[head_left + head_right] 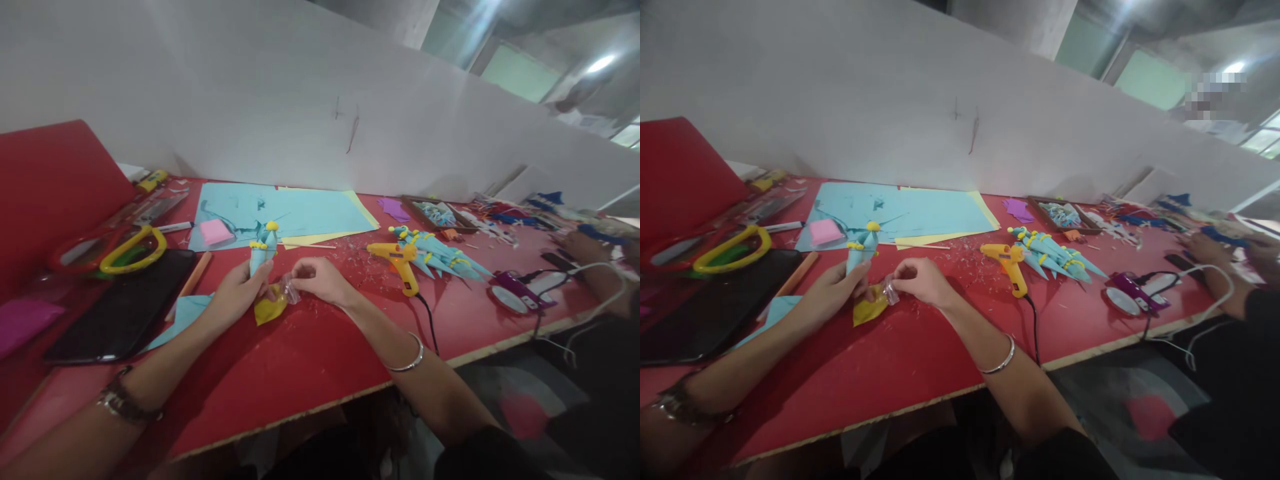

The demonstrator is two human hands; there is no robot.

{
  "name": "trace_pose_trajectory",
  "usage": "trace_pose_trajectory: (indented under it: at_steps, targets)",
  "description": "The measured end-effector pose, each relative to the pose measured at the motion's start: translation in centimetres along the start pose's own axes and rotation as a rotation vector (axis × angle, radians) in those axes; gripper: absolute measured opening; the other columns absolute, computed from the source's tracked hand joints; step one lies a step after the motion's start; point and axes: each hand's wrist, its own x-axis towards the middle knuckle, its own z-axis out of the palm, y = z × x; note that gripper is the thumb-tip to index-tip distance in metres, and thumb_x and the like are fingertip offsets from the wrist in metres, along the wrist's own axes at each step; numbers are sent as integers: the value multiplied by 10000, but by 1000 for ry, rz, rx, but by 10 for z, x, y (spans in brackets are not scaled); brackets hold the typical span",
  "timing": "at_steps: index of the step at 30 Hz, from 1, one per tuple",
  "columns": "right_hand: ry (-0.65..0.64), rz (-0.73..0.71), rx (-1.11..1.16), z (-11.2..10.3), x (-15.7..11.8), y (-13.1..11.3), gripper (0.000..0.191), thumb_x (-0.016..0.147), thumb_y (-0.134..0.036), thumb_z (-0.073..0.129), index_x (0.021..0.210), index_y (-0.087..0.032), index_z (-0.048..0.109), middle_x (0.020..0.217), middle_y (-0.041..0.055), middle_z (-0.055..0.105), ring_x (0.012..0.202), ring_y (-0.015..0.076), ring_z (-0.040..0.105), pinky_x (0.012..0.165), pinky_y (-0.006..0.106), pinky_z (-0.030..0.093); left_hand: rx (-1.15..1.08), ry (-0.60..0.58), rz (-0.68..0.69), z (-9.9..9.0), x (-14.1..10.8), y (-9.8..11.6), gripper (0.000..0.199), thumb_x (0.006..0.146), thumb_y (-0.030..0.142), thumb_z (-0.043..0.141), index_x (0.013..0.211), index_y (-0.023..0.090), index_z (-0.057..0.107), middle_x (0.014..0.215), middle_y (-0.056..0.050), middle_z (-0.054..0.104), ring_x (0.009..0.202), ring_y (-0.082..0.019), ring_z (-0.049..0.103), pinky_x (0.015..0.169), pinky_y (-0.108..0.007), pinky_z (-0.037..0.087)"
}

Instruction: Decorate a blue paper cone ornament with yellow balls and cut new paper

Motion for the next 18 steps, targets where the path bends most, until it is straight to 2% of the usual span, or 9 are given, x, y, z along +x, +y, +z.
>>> trace_pose_trajectory:
  at_steps: [2,6,11,13,15,18]
  targets:
    - [24,-45,8,2,-1,-2,64,620,-87,542,629,-149,527,588,-41,539,558,82,531,570,215,430,-8,4,-1,0,1,-2,388,778,481,375,508,211,309,419,45,480,485,-126,547,514,-225,364]
    - [-34,-23,-112,3,-4,-8,186,651,-33,473,647,-152,616,587,-22,605,613,99,577,623,222,440,9,16,-2,0,1,-2,387,779,480,377,509,208,324,431,43,490,486,-120,540,523,-221,368]
    - [-62,-34,-324,0,-7,-10,102,691,-179,570,665,-148,664,652,14,658,658,127,595,625,231,430,6,27,-32,0,1,0,390,767,495,377,506,210,330,447,30,513,503,-131,553,514,-224,371]
    - [-74,-63,-284,1,-7,-9,93,691,-199,583,660,-150,655,653,8,655,647,117,592,630,228,434,-7,22,-30,-1,1,-1,394,759,507,384,506,210,331,443,36,490,524,-140,566,514,-223,373]
    - [-123,-60,-173,1,-6,-9,74,681,-141,574,660,-156,643,616,-12,636,610,100,584,619,220,444,-2,30,-23,0,1,-2,400,757,514,386,505,208,333,440,44,454,521,-137,557,507,-221,368]
    - [-219,-68,-79,2,-6,-10,171,658,-37,519,635,-162,633,576,-35,605,571,85,565,595,206,446,52,60,0,0,2,-5,403,766,507,375,502,204,345,446,50,413,466,-113,476,471,-219,337]
